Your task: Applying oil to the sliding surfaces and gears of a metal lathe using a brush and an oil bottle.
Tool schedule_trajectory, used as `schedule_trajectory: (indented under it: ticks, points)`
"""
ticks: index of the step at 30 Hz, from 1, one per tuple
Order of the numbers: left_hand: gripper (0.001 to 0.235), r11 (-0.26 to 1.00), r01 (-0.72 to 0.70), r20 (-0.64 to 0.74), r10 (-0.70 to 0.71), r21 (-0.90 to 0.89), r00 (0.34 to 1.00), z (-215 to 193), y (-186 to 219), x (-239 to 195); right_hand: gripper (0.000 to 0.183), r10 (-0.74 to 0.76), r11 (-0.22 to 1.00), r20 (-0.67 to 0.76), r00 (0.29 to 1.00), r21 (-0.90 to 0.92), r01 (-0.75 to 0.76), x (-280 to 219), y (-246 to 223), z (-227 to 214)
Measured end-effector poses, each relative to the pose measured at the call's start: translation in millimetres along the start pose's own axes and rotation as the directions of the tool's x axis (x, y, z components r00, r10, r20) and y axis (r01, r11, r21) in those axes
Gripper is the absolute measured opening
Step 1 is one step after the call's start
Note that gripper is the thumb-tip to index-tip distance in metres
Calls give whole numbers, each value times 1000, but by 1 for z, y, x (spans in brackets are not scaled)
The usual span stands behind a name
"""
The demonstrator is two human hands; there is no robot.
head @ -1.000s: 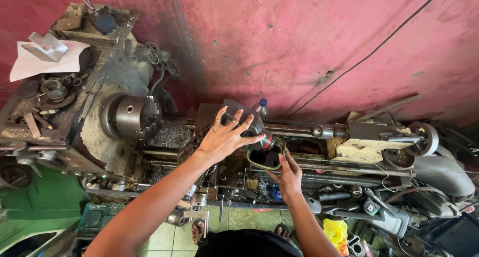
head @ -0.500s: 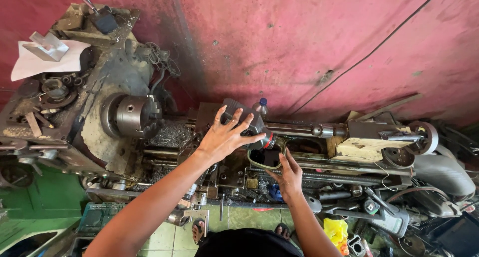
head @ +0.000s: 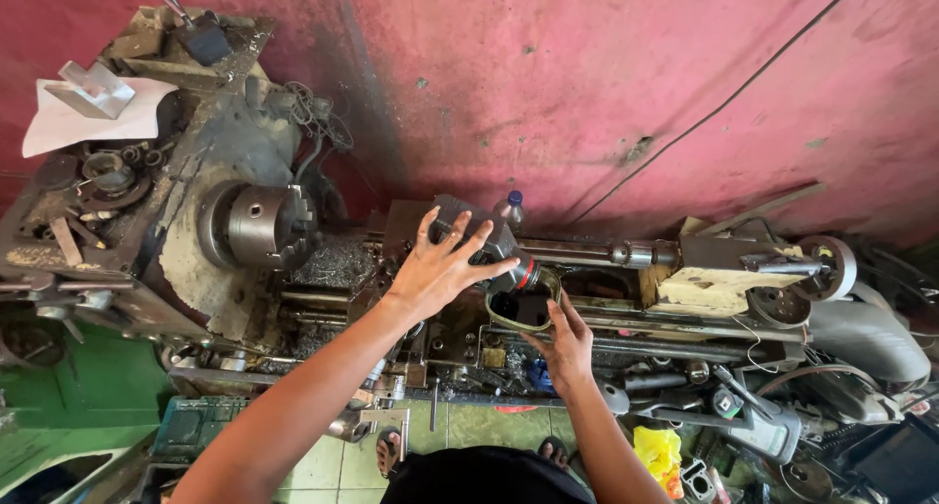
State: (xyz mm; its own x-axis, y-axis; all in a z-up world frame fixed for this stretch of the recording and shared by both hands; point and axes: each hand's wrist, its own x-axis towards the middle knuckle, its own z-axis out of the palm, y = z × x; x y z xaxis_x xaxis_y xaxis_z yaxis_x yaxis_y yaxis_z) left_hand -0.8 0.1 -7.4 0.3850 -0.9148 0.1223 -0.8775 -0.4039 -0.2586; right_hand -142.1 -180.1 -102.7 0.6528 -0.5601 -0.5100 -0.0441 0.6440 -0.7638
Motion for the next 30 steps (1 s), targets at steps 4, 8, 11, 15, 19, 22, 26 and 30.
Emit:
schedule_trajectory:
  ticks: [4,8,11,15,19,22,26,30]
  points:
    - [75,999,39,-6,-39,-17,999,11,2,-2,47,1,1000,-2,1000,17,-1,3,2,-2]
    - [78,995,70,0,-70,-65,998,20,10,-4,46,17,1000,-20,1000,17,-17,1,-1,-3]
    - [84,992,97,-39,-100,-82,994,35,16,-6,45,25,1000,-24,999,16,-24,-3,-5,-2]
    - [99,987,128,-100,-137,-95,986,56,22,-7,44,28,999,-22,999,21,-27,-4,-5,-5]
    - [106,978,166,-100,-179,-123,979,67,26,-7,44,35,999,-22,999,26,-35,-2,-2,-6]
    - [108,979,162,-112,-176,-121,978,66,27,-8,45,33,999,-26,999,22,-33,3,2,-9]
    - [106,976,165,-114,-182,-144,977,62,27,-8,45,24,1000,-17,1000,19,-24,5,4,-10]
    - [108,977,157,-132,-175,-142,976,65,28,-8,45,24,1000,-15,1000,15,-24,0,0,-7]
